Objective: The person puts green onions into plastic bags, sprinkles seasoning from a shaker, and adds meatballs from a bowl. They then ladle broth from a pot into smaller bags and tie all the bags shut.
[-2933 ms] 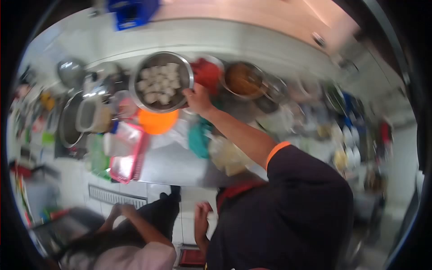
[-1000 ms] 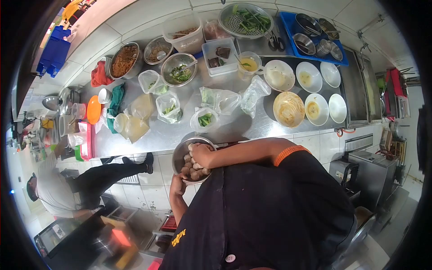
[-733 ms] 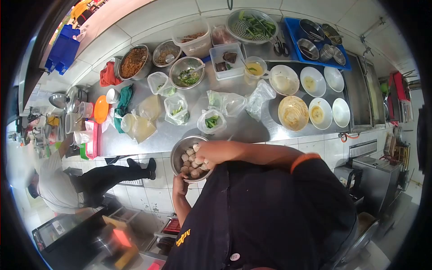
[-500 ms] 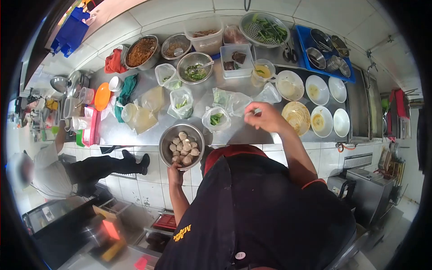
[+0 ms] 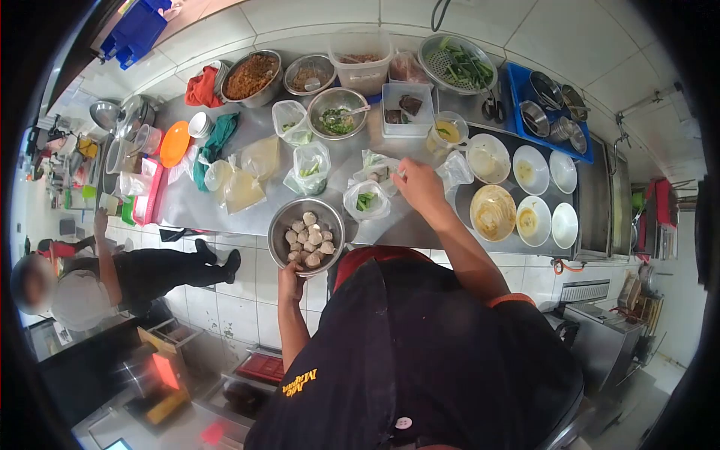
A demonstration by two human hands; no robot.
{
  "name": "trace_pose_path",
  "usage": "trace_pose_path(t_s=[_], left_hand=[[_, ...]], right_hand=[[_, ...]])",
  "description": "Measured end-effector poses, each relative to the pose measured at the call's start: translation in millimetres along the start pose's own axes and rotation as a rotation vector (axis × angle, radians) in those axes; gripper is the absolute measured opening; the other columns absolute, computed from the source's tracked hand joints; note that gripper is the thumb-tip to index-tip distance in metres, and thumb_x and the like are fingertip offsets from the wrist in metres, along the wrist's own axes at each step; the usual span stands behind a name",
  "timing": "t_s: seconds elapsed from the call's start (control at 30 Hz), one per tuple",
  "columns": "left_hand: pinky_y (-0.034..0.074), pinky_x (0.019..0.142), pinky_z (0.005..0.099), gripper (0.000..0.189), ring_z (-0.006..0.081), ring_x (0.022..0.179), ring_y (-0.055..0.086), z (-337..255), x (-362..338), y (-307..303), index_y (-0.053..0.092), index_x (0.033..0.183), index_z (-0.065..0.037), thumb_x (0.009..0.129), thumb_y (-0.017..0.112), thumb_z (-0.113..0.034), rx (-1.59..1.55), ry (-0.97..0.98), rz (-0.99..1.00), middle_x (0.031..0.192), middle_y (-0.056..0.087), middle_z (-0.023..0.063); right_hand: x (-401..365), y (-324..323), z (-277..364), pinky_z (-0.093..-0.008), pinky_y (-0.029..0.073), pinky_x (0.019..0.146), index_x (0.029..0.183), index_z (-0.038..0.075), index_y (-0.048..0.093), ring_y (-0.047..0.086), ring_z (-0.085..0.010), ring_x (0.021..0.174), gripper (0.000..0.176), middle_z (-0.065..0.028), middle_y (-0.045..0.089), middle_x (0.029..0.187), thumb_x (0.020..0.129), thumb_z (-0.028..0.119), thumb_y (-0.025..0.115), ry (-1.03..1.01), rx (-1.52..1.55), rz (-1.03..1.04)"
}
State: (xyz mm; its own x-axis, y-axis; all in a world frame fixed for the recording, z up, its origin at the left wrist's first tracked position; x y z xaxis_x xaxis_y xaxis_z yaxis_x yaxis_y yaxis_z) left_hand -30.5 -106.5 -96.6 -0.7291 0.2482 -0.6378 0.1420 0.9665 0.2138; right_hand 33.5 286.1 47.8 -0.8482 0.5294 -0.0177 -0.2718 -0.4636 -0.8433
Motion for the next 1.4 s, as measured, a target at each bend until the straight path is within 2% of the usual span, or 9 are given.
trace_pose_path(t_s=[0.23, 0.33, 0.43, 0.57, 0.73, 0.97, 1.2, 1.33, 1.4], left_hand=[[0.055, 0.067, 0.0369, 0.056, 0.0266, 0.087, 0.062, 5.2, 9.2, 0.4, 0.044, 0.122, 0.002, 0.066, 0.047, -0.001, 0.012, -0.076, 0.043, 0.107, 0.056, 0.0159], [0.055, 0.065, 0.0386, 0.031, 0.0252, 0.075, 0.063, -8.4, 0.1, 14.6, 0.052, 0.099, 0.006, 0.071, 0.045, -0.005, 0.008, 0.023, -0.026, 0.089, 0.059, 0.0141], [0.053, 0.066, 0.0376, 0.058, 0.0253, 0.085, 0.06, 9.8, 16.0, 5.3, 0.045, 0.122, 0.001, 0.065, 0.047, -0.001, -0.026, -0.048, 0.006, 0.105, 0.056, 0.0138], [0.048, 0.073, 0.0323, 0.053, 0.022, 0.088, 0.056, -13.1, -8.9, 10.5, 0.047, 0.117, 0.005, 0.065, 0.048, -0.002, 0.048, 0.101, 0.061, 0.106, 0.056, 0.0128], [0.041, 0.059, 0.0271, 0.025, 0.0146, 0.064, 0.05, -47.6, -49.7, 30.5, 0.054, 0.09, 0.002, 0.066, 0.047, 0.003, 0.138, 0.072, 0.055, 0.077, 0.053, 0.0058], [0.041, 0.057, 0.0257, 0.047, 0.0151, 0.072, 0.052, -41.2, -64.6, 36.9, 0.05, 0.112, 0.003, 0.066, 0.046, -0.001, 0.214, 0.053, 0.019, 0.084, 0.055, 0.0058], [0.047, 0.052, 0.0328, 0.048, 0.0203, 0.064, 0.054, -14.3, -82.5, 26.3, 0.047, 0.114, 0.003, 0.066, 0.044, 0.0, 0.068, -0.093, -0.046, 0.081, 0.052, 0.0083], [0.047, 0.052, 0.0324, 0.045, 0.0202, 0.061, 0.054, 5.7, -78.7, 20.1, 0.047, 0.112, 0.002, 0.067, 0.044, 0.0, 0.05, -0.199, -0.082, 0.08, 0.051, 0.0091], [0.048, 0.052, 0.0327, 0.043, 0.0211, 0.063, 0.055, 14.9, -71.3, 15.9, 0.047, 0.111, 0.003, 0.068, 0.044, -0.001, 0.051, -0.233, -0.045, 0.08, 0.052, 0.0097]], right_hand=[[37.2, 13.6, -7.9, -0.0483, 0.051, 0.071, 0.095, 0.001, 0.057, 0.064, -0.0396, 0.085, 0.024, -0.022, 0.065, 0.086, 0.085, 0.023, 0.059, -0.018, -0.035, 0.007], [27.6, -36.3, 8.7, -0.0484, 0.05, 0.074, 0.092, 0.001, 0.058, 0.064, -0.0386, 0.082, 0.021, -0.0211, 0.065, 0.082, 0.086, 0.02, 0.054, -0.101, 0.083, -0.134], [30.9, -28.7, -26.3, -0.0471, 0.049, 0.074, 0.094, 0.001, 0.06, 0.064, -0.0368, 0.081, 0.019, -0.0202, 0.066, 0.08, 0.083, 0.017, 0.058, -0.07, 0.087, -0.004], [7.7, -79.1, -0.4, -0.0398, 0.052, 0.07, 0.097, 0.003, 0.063, 0.065, -0.0308, 0.081, 0.021, -0.0132, 0.066, 0.088, 0.079, 0.012, 0.066, -0.227, 0.218, -0.193], [-46.0, -58.3, 115.0, -0.0287, 0.051, 0.068, 0.101, 0.002, 0.063, 0.064, -0.0202, 0.08, 0.018, -0.0107, 0.065, 0.09, 0.083, 0.006, 0.064, -0.45, 0.69, 0.391], [-100.7, 97.2, 160.5, -0.0447, 0.046, 0.088, 0.114, 0.002, 0.051, 0.059, -0.0393, 0.095, 0.04, -0.0169, 0.048, 0.121, 0.079, 0.016, 0.065, -0.641, 0.036, 0.798], [-123.5, 140.7, 134.9, -0.0428, 0.045, 0.077, 0.107, 0.006, 0.048, 0.059, -0.0351, 0.093, 0.035, -0.0171, 0.058, 0.104, 0.081, 0.019, 0.066, -0.633, 0.371, 1.205], [-138.1, 149.5, 132.6, -0.0418, 0.047, 0.074, 0.111, 0.006, 0.053, 0.062, -0.0324, 0.086, 0.037, -0.0124, 0.064, 0.09, 0.078, 0.015, 0.067, -0.981, 0.23, 1.06], [-132.7, 150.5, 126.0, -0.0424, 0.048, 0.07, 0.11, 0.005, 0.055, 0.064, -0.0328, 0.082, 0.036, -0.0133, 0.065, 0.085, 0.076, 0.013, 0.066, -0.794, 0.034, 1.168]])
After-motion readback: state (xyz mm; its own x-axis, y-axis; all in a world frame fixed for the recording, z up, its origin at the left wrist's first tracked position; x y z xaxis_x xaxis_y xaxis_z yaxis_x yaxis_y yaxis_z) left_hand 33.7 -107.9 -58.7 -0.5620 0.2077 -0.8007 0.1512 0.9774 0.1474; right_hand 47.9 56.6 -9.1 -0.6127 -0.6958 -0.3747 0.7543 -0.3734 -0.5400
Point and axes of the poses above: each hand's wrist, its own x-axis towards the middle knuckle, its own y-axis out of the palm, z = x × y, the point moved 7 cm from there along x, towards the middle knuckle
